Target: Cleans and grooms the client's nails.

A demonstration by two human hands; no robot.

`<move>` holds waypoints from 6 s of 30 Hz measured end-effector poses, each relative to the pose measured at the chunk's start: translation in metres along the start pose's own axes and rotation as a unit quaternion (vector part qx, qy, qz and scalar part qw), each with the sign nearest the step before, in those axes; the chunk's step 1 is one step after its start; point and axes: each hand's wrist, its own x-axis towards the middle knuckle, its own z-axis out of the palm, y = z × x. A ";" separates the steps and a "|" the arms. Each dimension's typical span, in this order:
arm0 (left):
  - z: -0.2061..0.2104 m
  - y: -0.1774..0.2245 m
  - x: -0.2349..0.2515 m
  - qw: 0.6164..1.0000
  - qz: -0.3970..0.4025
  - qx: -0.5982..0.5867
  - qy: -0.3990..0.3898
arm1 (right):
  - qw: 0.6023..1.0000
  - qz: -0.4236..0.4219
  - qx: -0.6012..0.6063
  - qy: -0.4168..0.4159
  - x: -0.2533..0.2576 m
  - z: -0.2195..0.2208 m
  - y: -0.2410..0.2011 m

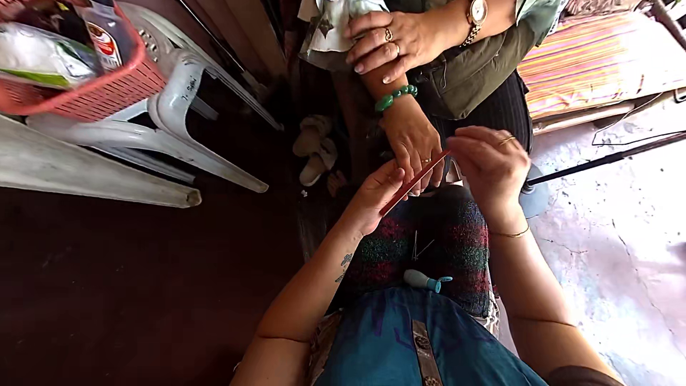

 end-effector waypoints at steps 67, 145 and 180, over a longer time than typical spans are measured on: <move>0.013 -0.026 0.001 0.998 0.015 0.017 0.059 | 0.981 0.089 -0.124 0.116 -0.085 -0.028 -0.013; 0.014 -0.040 0.006 0.998 0.025 -0.016 0.059 | 0.987 0.096 -0.093 0.093 -0.108 0.021 -0.056; 0.020 -0.044 0.005 0.995 0.040 0.031 0.090 | 0.991 0.112 -0.068 0.042 -0.098 0.025 -0.044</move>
